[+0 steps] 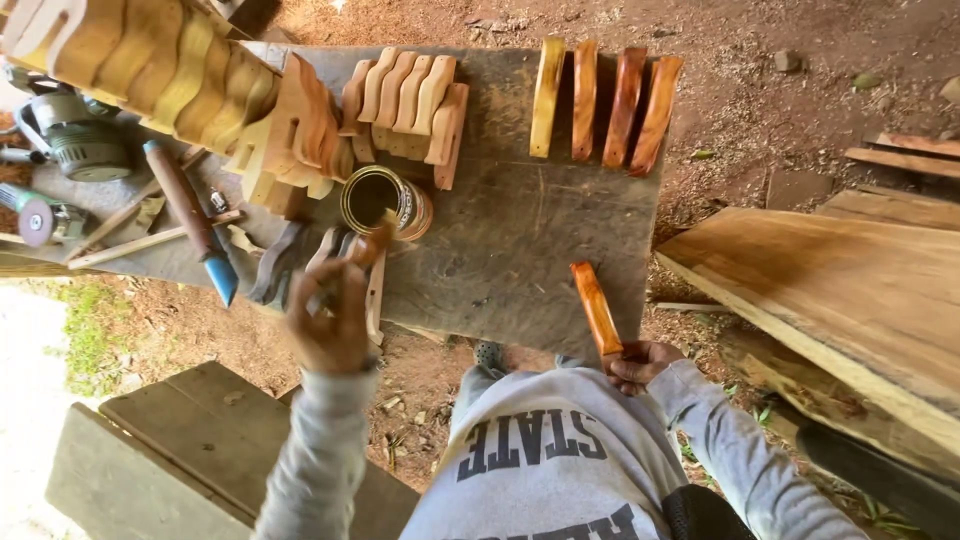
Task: Apply varnish to wooden furniture components using a paintbrush.
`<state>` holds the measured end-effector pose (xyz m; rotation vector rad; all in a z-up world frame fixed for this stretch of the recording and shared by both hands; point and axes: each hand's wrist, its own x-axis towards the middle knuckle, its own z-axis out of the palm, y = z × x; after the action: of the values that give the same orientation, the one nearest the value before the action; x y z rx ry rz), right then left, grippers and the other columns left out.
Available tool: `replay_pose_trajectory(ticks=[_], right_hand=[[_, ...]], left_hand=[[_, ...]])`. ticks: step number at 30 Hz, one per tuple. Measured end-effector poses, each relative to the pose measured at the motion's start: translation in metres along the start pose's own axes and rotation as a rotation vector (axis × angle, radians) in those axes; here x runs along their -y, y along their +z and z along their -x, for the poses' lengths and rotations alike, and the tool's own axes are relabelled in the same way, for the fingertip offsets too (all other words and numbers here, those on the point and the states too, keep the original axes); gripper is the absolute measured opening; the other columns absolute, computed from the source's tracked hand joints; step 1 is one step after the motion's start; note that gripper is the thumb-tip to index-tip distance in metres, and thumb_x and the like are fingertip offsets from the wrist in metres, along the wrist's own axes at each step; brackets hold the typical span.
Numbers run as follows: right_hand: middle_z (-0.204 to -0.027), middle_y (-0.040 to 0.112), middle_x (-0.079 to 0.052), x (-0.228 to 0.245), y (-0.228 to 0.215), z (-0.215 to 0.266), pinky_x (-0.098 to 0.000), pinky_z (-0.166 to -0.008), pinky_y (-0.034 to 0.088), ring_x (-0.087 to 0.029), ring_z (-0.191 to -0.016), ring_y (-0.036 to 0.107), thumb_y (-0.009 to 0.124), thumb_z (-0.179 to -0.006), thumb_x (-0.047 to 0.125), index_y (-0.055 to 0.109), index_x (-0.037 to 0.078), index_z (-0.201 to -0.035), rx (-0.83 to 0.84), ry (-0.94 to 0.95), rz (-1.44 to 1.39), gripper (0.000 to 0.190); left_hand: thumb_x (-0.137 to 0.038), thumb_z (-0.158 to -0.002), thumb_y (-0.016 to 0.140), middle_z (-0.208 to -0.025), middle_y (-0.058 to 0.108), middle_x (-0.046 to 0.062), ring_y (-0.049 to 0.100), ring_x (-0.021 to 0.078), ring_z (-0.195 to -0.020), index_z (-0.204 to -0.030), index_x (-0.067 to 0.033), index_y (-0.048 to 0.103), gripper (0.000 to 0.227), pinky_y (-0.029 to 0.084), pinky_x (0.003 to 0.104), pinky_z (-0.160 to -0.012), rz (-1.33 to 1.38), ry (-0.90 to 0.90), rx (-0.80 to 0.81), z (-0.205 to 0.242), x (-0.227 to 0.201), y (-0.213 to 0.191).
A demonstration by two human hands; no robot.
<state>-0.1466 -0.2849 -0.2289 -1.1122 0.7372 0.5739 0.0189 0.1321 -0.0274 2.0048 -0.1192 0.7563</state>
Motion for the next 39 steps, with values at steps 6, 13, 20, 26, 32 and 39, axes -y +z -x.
replay_pose_trajectory(ticks=[6,13,20,26,32,39], right_hand=[[-0.089,0.073,-0.032,-0.007,0.066,0.027,-0.0527,-0.060,0.065,-0.043,-0.073,0.075,0.086,-0.079,0.000,0.066,-0.010,-0.120,-0.197,0.051,-0.131,0.046],[-0.095,0.075,-0.025,-0.067,0.084,-0.013,-0.0456,-0.056,0.065,-0.035,-0.074,0.077,0.084,-0.084,0.011,0.055,-0.011,-0.130,-0.166,0.043,-0.159,0.059],[-0.095,0.075,-0.018,-0.108,0.092,-0.056,-0.0377,-0.064,0.068,-0.026,-0.077,0.077,0.079,-0.090,0.015,0.057,-0.006,-0.120,-0.176,-0.065,-0.265,0.043],[-0.094,0.074,-0.018,-0.099,0.105,-0.050,-0.0355,-0.064,0.067,-0.026,-0.077,0.076,0.079,-0.090,0.009,0.058,-0.007,-0.119,-0.155,-0.214,-0.166,0.039],[-0.075,0.074,-0.017,-0.056,0.122,0.015,-0.0312,-0.044,0.059,-0.023,-0.055,0.070,0.090,-0.079,0.021,0.063,-0.001,-0.121,-0.169,-0.129,0.353,0.055],[-0.112,0.069,-0.002,0.072,0.241,0.026,-0.0386,-0.097,0.055,-0.025,-0.104,0.068,0.089,-0.067,0.060,0.052,0.028,-0.143,-0.071,-1.058,1.212,0.090]], left_hand=[[-0.024,-0.084,0.086,-0.081,0.072,0.004,0.070,0.0342,-0.082,-0.095,-0.0270,0.078,0.013,0.053,0.041,-0.083,-0.348,0.105,0.143,-0.074,0.082,0.010],[-0.036,-0.087,0.077,-0.102,0.068,0.012,0.069,0.0439,-0.095,-0.104,-0.0329,0.075,0.017,0.055,0.054,-0.088,-0.563,-0.084,0.559,-0.099,0.129,0.060],[-0.034,-0.085,0.083,-0.095,0.068,0.019,0.070,0.0450,-0.087,-0.102,-0.0291,0.077,0.019,0.056,0.056,-0.079,-0.558,-0.030,0.471,-0.103,0.138,0.051],[-0.036,-0.080,0.084,-0.080,0.071,0.011,0.071,0.0358,-0.085,-0.089,-0.0324,0.077,0.012,0.056,0.045,-0.074,-0.358,-0.143,0.263,-0.118,0.110,0.015],[-0.035,-0.079,0.081,-0.071,0.069,0.007,0.072,0.0319,-0.077,-0.082,-0.0329,0.077,0.005,0.056,0.044,-0.069,-0.317,-0.266,0.167,-0.107,0.098,0.015],[-0.024,-0.077,0.078,-0.055,0.065,0.009,0.072,0.0284,-0.061,-0.077,-0.0212,0.077,0.003,0.054,0.039,-0.057,-0.160,-0.288,0.015,-0.099,0.106,0.015]])
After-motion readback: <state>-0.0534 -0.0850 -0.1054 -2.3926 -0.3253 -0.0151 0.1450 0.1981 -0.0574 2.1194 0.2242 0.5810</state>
